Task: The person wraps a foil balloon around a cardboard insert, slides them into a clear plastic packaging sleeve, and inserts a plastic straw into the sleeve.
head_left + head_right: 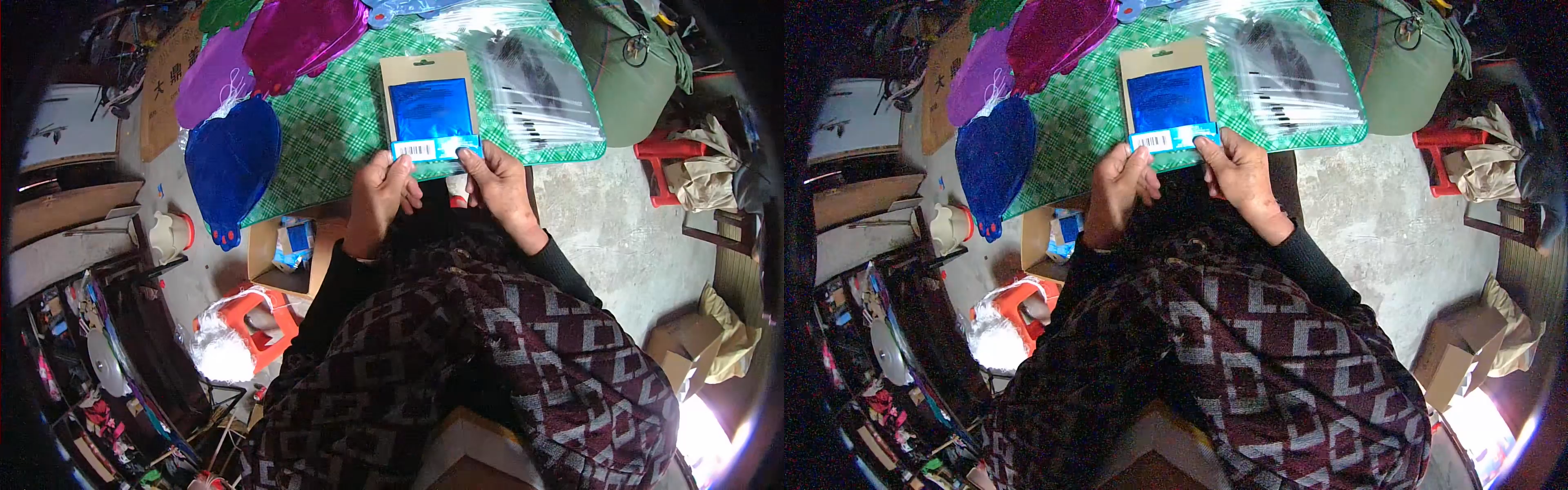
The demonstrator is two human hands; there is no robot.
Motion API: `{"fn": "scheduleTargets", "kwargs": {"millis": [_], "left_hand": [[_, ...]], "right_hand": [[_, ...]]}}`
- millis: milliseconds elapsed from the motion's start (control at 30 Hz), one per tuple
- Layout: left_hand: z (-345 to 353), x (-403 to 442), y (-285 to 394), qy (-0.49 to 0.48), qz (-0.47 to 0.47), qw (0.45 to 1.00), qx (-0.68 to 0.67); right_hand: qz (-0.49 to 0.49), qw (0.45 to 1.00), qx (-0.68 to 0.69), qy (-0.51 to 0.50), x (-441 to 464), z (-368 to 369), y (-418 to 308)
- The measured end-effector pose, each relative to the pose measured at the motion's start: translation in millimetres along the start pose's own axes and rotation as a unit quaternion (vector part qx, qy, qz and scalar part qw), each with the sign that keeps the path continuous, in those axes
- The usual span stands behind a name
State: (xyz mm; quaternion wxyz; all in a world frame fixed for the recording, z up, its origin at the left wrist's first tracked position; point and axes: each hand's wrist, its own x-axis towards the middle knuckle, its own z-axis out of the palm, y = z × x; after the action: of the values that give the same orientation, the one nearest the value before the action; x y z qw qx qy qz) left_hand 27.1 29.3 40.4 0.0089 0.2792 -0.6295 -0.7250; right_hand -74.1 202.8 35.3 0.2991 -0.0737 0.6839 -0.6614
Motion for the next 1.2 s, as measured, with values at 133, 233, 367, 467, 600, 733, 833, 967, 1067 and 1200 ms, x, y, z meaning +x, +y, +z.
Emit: {"fn": "scheduleTargets", "kwargs": {"millis": [133,233,367,467,600,733,833,967,1067,1200], "left_hand": [[3,-8,5,0.017,-0.014,1.000,0.011],[5,-10,1,0.030,-0.024,0.999,0.015],[7,-11,-7,0.048,-0.036,0.998,0.016],[7,-11,-10,0.049,-0.045,0.998,0.011],[10,-15,-7,0.036,-0.049,0.998,-0.018],[13,-19,-6,0.025,-0.052,0.997,-0.053],[12,-21,-8,0.019,-0.057,0.995,-0.074],[12,-22,-4,0.020,-0.066,0.993,-0.099],[11,-21,-5,0.018,-0.068,0.991,-0.114],[8,-20,-9,0.016,-0.067,0.989,-0.133]], "right_hand": [[0.005,1.000,-0.003,0.006,-1,0,2],[0.008,1.000,-0.001,0.004,-1,0,5],[0.007,1.000,0.006,-0.005,-1,-2,6],[0.036,0.999,0.006,0.001,-2,-2,3],[0.046,0.999,0.012,0.004,-1,-3,0],[0.045,0.999,0.019,0.000,-2,-3,3],[0.030,0.999,0.023,-0.004,-1,-4,6],[0.030,0.999,0.016,-0.015,0,-6,8],[0.003,1.000,-0.023,-0.006,1,-8,15],[-0.078,0.988,-0.132,0.029,2,-7,22]]}}
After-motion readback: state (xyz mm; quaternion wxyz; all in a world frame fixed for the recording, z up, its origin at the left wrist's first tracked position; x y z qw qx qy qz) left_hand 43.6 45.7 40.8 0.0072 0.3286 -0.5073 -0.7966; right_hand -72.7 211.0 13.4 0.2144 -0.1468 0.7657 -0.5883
